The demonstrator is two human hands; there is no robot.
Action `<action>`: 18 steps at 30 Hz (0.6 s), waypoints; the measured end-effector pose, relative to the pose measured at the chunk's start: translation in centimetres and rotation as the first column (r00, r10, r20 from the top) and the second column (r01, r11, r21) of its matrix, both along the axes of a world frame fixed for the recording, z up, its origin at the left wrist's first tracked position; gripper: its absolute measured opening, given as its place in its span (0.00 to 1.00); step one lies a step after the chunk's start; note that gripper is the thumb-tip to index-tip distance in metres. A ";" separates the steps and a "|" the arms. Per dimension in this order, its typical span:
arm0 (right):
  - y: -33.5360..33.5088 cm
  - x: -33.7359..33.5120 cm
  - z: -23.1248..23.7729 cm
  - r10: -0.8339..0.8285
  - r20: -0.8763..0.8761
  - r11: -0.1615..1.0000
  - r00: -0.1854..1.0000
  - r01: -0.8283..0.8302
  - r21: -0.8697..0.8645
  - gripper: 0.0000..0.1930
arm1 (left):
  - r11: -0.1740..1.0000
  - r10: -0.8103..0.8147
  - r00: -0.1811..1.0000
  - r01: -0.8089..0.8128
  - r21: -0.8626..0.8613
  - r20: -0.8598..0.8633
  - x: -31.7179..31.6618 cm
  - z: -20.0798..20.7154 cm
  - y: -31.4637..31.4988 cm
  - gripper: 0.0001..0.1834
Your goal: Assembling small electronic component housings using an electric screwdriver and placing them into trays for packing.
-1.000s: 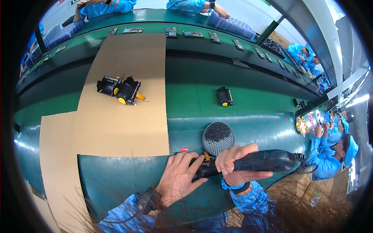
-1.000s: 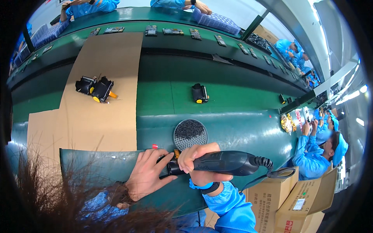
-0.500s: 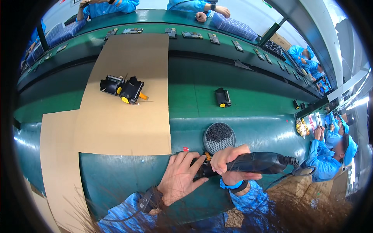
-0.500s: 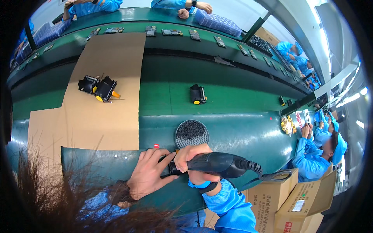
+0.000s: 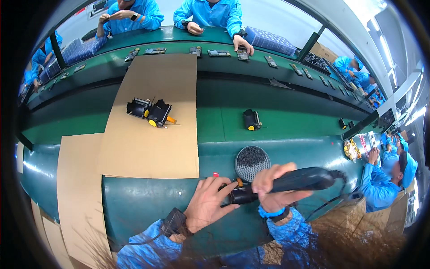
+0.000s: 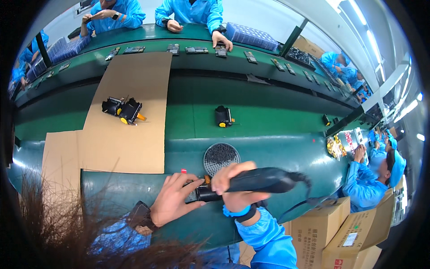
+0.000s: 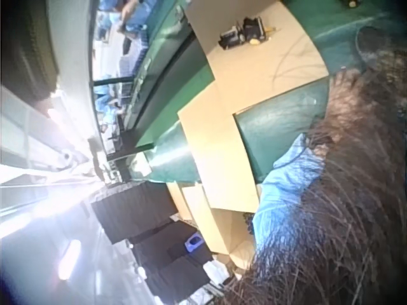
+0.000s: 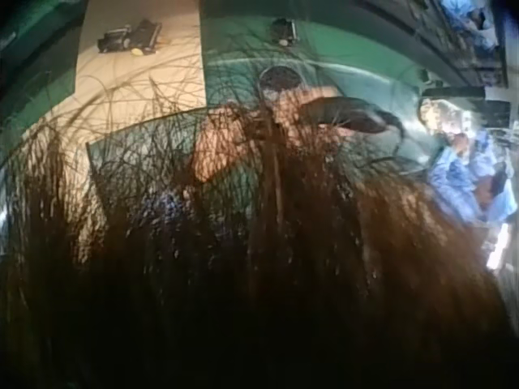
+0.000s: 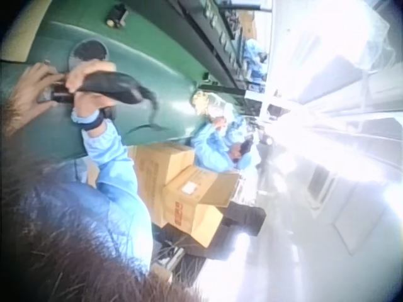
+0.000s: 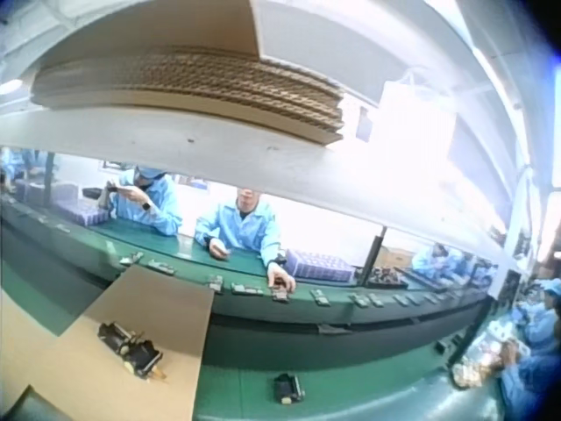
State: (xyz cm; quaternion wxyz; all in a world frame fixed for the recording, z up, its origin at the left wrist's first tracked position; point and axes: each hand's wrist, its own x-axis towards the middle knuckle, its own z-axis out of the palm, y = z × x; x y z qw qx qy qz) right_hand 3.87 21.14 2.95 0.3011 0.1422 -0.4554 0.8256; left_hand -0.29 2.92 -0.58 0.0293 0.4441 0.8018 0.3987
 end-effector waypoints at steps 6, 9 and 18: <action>5.9 1.8 3.0 -0.177 -0.069 0.977 0.982 0.167 -0.136 0.42 | 0.997 -0.002 0.999 -0.001 0.074 0.041 0.5 5.1 -1.9 0.28; 9.0 2.7 1.5 -0.241 -0.059 0.967 0.969 0.234 -0.101 0.40 | 0.966 0.164 0.986 -0.164 -0.201 -0.016 2.1 10.3 -5.2 0.28; 11.7 4.0 -0.2 -0.114 -0.134 0.985 0.984 0.095 -0.142 0.36 | 0.883 0.014 1.000 -0.025 -0.468 -0.028 4.4 6.1 -6.6 0.25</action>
